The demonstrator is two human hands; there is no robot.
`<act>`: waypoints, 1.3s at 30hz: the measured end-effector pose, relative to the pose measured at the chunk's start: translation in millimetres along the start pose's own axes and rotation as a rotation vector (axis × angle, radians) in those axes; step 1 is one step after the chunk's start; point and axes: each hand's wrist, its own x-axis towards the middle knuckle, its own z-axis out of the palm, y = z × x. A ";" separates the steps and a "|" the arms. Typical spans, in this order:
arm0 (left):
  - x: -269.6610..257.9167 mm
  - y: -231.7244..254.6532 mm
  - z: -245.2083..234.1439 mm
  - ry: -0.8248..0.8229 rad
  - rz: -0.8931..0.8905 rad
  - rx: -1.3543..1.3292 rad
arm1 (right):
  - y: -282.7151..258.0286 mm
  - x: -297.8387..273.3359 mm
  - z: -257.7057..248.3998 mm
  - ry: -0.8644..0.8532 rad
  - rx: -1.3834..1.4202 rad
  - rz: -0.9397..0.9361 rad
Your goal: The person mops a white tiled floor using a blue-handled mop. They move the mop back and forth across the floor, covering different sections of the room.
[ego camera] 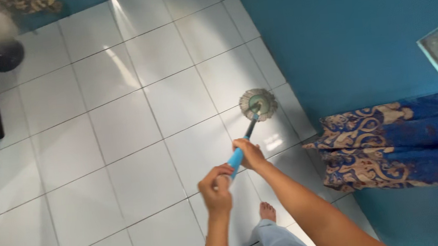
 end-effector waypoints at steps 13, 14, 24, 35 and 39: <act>-20.2 -72.8 -13.1 -0.008 -0.117 -0.068 | 49.7 16.2 37.2 -0.243 -0.191 0.096; -25.0 -73.3 -30.8 0.013 -0.080 -0.105 | 38.9 5.2 55.6 -0.222 -0.176 0.070; -54.4 81.1 -288.5 0.219 -0.226 0.273 | -243.3 -65.1 180.6 -0.386 0.052 -0.349; -75.4 89.3 -365.1 0.192 -0.109 0.393 | -330.5 -104.2 171.7 -0.490 0.114 -0.246; -53.6 81.1 -297.1 0.123 0.142 0.042 | -266.8 -91.0 152.5 -0.356 0.103 -0.223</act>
